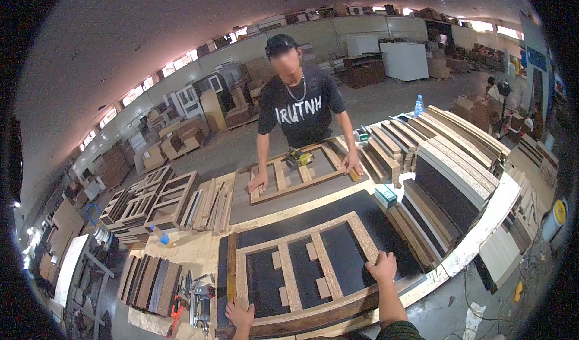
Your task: The person fastens wooden slats together on a fixture using a nail gun, lifts and moves the assembled frame aside, arranges new wooden slats onto the fixture, and secures them with the nail gun.
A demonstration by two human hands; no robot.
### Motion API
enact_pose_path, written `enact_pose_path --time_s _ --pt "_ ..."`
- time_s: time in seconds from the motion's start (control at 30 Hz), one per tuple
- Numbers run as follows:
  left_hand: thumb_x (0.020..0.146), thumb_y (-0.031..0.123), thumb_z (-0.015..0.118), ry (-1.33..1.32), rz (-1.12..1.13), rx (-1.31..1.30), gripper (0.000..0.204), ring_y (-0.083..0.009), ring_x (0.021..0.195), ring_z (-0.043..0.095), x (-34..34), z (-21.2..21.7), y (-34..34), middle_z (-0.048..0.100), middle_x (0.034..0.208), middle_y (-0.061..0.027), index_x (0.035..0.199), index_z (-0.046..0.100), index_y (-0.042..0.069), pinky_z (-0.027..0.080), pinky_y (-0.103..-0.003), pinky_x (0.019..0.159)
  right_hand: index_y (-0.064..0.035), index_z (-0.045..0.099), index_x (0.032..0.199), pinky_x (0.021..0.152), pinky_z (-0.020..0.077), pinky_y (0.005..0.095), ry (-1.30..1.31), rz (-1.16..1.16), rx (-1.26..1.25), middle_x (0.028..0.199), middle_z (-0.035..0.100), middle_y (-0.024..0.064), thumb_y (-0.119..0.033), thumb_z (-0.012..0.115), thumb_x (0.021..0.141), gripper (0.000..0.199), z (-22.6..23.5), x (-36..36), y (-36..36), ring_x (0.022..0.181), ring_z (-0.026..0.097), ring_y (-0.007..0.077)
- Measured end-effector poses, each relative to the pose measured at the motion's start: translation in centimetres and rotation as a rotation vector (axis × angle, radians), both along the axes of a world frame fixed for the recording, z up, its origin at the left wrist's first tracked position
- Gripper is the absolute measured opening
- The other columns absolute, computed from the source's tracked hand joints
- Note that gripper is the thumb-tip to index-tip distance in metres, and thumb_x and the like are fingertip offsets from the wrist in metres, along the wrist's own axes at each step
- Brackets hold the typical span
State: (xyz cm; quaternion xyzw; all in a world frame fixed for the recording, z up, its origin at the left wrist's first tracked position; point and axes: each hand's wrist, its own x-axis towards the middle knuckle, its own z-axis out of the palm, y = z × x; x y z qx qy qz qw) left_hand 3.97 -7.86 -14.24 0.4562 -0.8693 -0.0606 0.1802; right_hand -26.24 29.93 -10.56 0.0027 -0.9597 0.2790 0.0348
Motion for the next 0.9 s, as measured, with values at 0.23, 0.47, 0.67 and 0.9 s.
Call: enact_pose_path --time_s 0.23,0.47,0.67,0.9 --pt "0.064 0.038 0.075 0.047 0.031 -0.021 0.073 -0.036 0.119 0.038 0.3 0.7 0.6 0.046 0.125 -0.0178 0.123 0.05 0.004 0.029 -0.049 0.1 -0.0091 0.058 0.115 0.087 0.0451 0.0431 0.046 -0.004 -0.027 0.107 0.051 0.0159 -0.039 0.079 0.061 0.065 -0.6 0.2 -0.2 0.103 0.051 0.0347" --pt "0.063 0.036 0.076 0.074 0.054 0.025 0.072 -0.0361 0.12 0.038 1.5 0.6 1.2 0.044 0.128 -0.0178 0.122 0.051 0.004 0.028 -0.05 0.101 -0.0076 0.058 0.114 0.087 0.0448 0.0436 0.049 0.02 -0.013 0.106 0.05 0.0161 -0.038 0.079 0.061 0.065 -0.5 0.7 0.0 0.103 0.05 0.0347" --pt "0.061 0.036 0.077 0.058 0.045 -0.047 0.072 -0.0373 0.117 0.039 0.4 0.0 0.9 0.046 0.122 -0.0193 0.121 0.052 0.004 0.029 -0.049 0.1 -0.005 0.056 0.106 0.084 0.0459 0.0446 -0.007 0.065 0.041 0.104 0.05 0.0164 -0.039 0.079 0.06 0.062 -0.4 -1.1 0.6 0.1 0.052 0.0351" --pt "0.063 0.035 0.075 0.029 0.089 -0.03 0.071 -0.0389 0.119 0.038 1.2 1.0 1.2 0.042 0.128 -0.0207 0.123 0.051 0.005 0.03 -0.051 0.099 -0.0034 0.052 0.095 0.08 0.0461 0.046 0.131 0.085 0.015 0.099 0.051 0.0187 -0.035 0.077 0.062 0.053 0.8 -1.1 -0.3 0.094 0.053 0.0383"
